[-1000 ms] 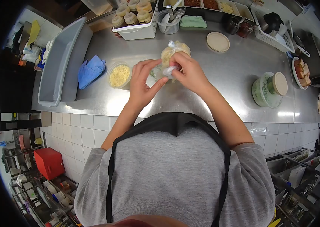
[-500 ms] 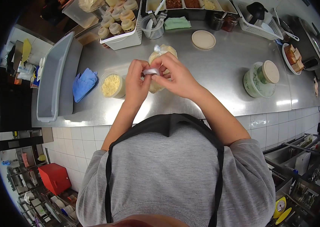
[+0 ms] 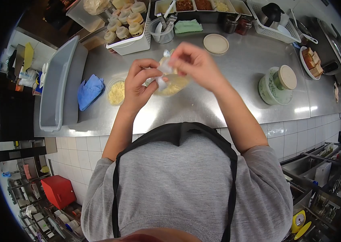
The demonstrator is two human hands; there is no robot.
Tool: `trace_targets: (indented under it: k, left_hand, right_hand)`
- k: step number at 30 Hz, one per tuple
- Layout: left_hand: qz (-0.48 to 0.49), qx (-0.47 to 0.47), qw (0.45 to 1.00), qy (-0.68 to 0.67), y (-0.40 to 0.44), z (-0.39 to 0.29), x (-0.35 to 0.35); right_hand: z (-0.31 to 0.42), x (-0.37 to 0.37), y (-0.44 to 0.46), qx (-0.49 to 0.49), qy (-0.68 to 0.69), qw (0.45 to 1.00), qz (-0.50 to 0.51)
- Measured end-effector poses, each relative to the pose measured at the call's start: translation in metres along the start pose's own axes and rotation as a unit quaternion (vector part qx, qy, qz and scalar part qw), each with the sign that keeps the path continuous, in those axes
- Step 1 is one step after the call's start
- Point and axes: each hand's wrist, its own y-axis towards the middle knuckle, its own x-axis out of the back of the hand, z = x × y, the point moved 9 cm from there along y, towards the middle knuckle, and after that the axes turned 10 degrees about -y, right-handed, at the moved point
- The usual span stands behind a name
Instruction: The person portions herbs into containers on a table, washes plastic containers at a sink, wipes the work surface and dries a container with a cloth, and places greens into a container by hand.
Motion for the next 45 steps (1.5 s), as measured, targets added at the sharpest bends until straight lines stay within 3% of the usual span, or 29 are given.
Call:
trace_targets:
  k: [2,3,5,6,10,13,15,19,21,22,23,25,27,31,33,34,35,37,38,41,42,44,45]
  left_hand:
    - [-0.018,-0.011,1.0,0.01,0.007,-0.007,0.007]
    - [-0.037,-0.023,0.999,0.02,0.012,-0.011,0.012]
    - [-0.062,-0.014,0.998,-0.011,0.022,-0.008,0.022]
    - [-0.087,-0.004,0.995,-0.04,0.026,-0.007,0.03]
    - [-0.107,0.026,0.986,-0.123,0.053,-0.02,0.022]
    - [-0.026,0.102,0.99,-0.095,0.064,-0.001,0.003]
    - [-0.087,0.054,0.992,-0.078,0.067,0.0,0.013]
    - [-0.113,0.092,0.985,-0.095,0.065,0.001,0.009]
    - [-0.154,0.119,0.965,-0.178,0.06,0.01,0.009]
    - [-0.152,0.119,0.965,-0.179,0.059,0.01,0.008]
    - [-0.149,0.148,0.946,-0.246,0.056,0.016,0.005]
    - [-0.144,0.178,0.922,-0.311,0.049,0.025,0.003]
    - [-0.174,0.194,0.872,-0.415,0.036,0.039,0.005]
    - [-0.172,0.226,0.832,-0.476,0.019,0.054,0.0]
    - [-0.078,0.214,0.779,-0.584,0.012,0.056,-0.02]
    - [-0.078,0.218,0.772,-0.592,0.009,0.057,-0.027]
    - [-0.08,0.218,0.772,-0.591,0.007,0.055,-0.033]
    - [-0.057,0.333,0.836,-0.432,0.001,0.051,-0.045]
    - [0.021,0.367,0.869,-0.331,-0.004,0.06,-0.053]
    - [0.014,0.355,0.893,-0.277,-0.018,0.099,-0.058]
    - [0.015,0.355,0.892,-0.278,-0.021,0.101,-0.058]
    - [-0.106,0.44,0.802,-0.39,-0.04,0.121,-0.051]
    - [-0.105,0.441,0.802,-0.39,-0.035,0.115,-0.051]
  right_hand:
    - [0.042,0.034,-0.003,0.112,-0.113,0.975,-0.158]
    - [0.051,0.038,-0.002,0.112,-0.113,0.974,-0.159]
    - [0.091,0.036,-0.005,0.216,-0.219,0.939,-0.156]
    - [0.103,0.026,-0.005,0.222,-0.295,0.921,-0.122]
    - [0.113,0.011,0.005,0.209,-0.361,0.903,-0.101]
    - [0.117,0.019,0.008,0.22,-0.341,0.901,-0.154]
    - [0.105,0.033,0.009,0.191,-0.28,0.922,-0.187]
    - [0.086,0.037,0.005,0.183,-0.243,0.927,-0.219]
    - [0.063,0.028,0.007,0.095,-0.294,0.936,-0.171]
    - [0.046,0.022,0.007,-0.021,-0.224,0.967,-0.123]
    - [0.044,0.021,0.005,-0.022,-0.223,0.967,-0.124]
    - [0.022,0.017,0.002,-0.055,0.016,0.992,-0.113]
    - [0.012,0.017,-0.002,-0.05,0.097,0.986,-0.122]
    - [-0.008,0.021,-0.009,-0.014,0.294,0.945,-0.143]
    - [-0.014,0.029,-0.011,-0.008,0.319,0.933,-0.168]
    - [-0.016,0.034,-0.012,0.001,0.342,0.919,-0.194]
    - [-0.014,0.033,-0.013,-0.001,0.344,0.919,-0.192]
    - [-0.01,0.032,-0.018,-0.027,0.337,0.919,-0.205]
    - [-0.01,0.033,-0.019,-0.028,0.336,0.919,-0.204]
    - [-0.011,0.033,-0.02,-0.037,0.322,0.93,-0.173]
    - [-0.012,0.034,-0.022,-0.042,0.288,0.94,-0.177]
    - [-0.011,0.033,-0.028,-0.047,0.254,0.949,-0.181]
    - [-0.009,0.031,-0.033,-0.071,0.146,0.97,-0.18]
